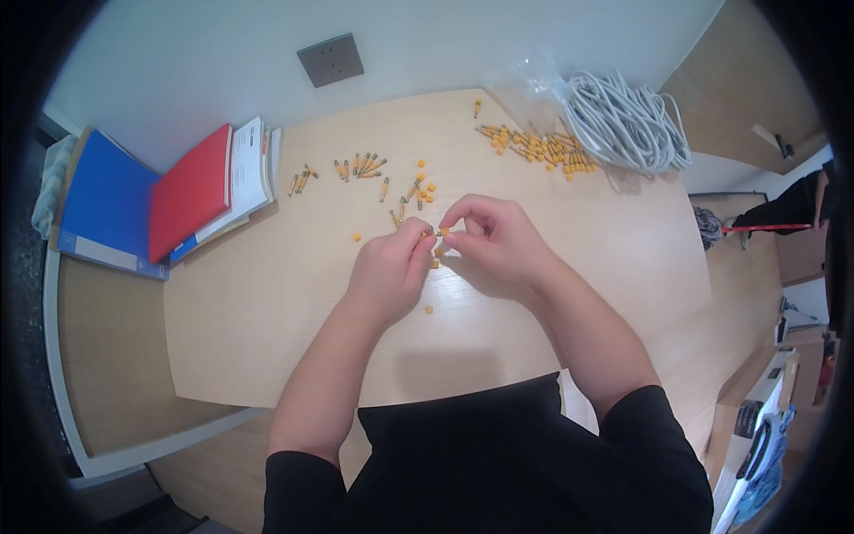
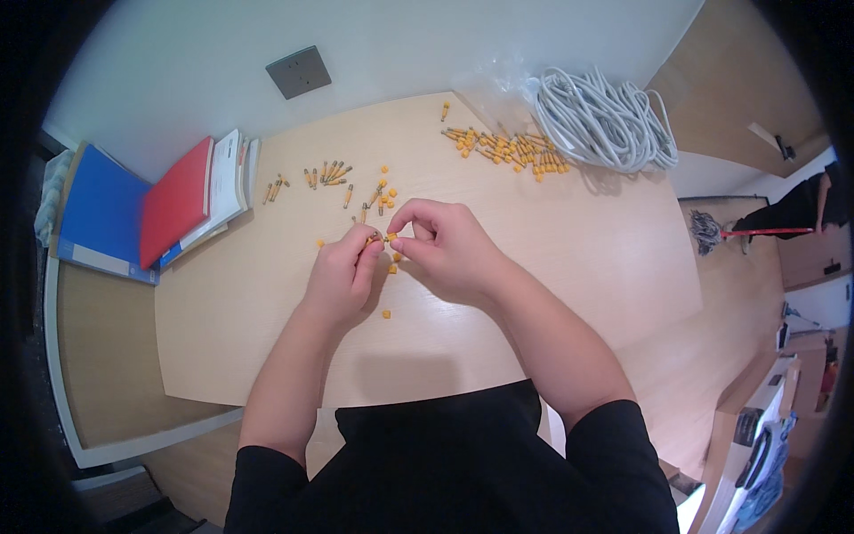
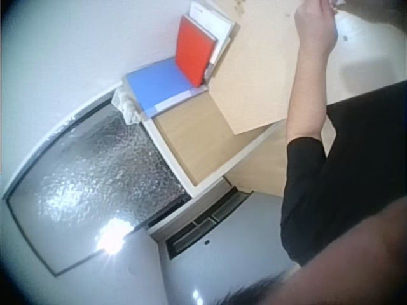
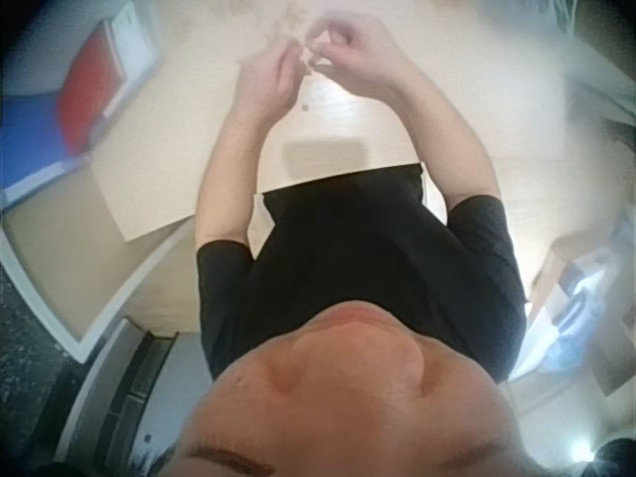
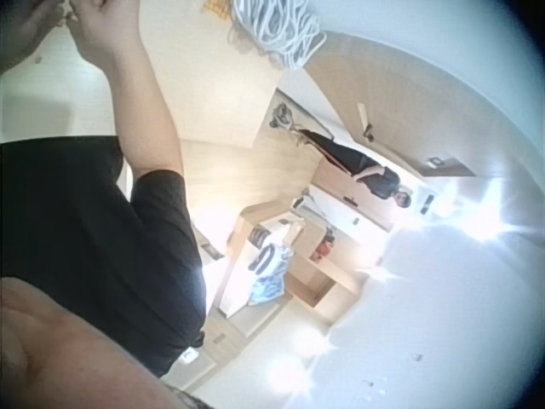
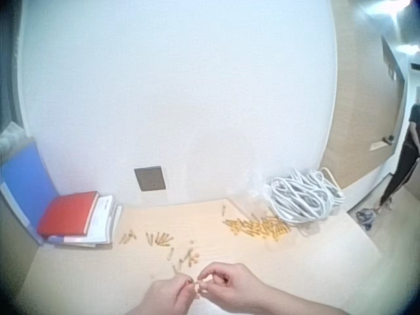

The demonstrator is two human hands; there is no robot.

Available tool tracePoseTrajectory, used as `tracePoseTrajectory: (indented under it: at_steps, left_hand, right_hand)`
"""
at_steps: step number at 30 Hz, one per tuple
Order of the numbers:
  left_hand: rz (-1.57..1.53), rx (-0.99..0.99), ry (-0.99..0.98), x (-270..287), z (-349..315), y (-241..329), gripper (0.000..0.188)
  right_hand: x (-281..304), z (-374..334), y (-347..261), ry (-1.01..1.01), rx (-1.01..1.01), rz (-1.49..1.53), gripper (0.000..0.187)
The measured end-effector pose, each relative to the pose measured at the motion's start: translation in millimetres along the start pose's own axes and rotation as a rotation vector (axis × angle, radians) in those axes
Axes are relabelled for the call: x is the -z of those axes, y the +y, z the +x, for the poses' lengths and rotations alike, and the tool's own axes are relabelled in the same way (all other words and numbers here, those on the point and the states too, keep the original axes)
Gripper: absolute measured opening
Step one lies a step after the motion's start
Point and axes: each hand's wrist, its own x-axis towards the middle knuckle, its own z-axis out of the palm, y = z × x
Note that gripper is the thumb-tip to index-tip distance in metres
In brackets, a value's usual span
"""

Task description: The person assembles small yellow electronic connectors by hand on a desk, picking up individual components and joining them together one by one.

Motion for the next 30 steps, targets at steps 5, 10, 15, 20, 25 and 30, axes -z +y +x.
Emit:
tracePoseTrajectory:
  at_steps: [5,10,15,20,25,30]
  left_hand:
    - [0.006,0.001,-0.007,-0.9,0.8,-2.4,0.009]
    - [0.006,-0.013,-0.022,-0.7,2.0,-3.0,0.009]
    - [0.049,-0.016,-0.023,-0.7,-0.1,-1.7,0.01]
    - [0.036,0.097,0.09,2.4,3.0,8.1,0.018]
    - [0.008,0.149,0.026,0.4,1.0,3.2,0.021]
    - [0.003,0.147,-0.028,-4.1,1.7,6.8,0.024]
  right_hand:
    - [-3.8,0.3,1.4,0.014,-0.055,0.031,0.007]
    - [0.4,-0.7,-3.9,0.014,-0.03,-0.012,0.008]
    - [17.9,2.7,-6.3,-0.026,-0.003,-0.162,0.011]
    - [82.3,15.2,15.2,0.641,-0.039,-0.568,0.02]
    - [104.4,13.9,21.3,0.937,-0.258,-0.681,0.02]
    - [119.0,18.0,45.5,0.94,-0.405,-0.768,0.022]
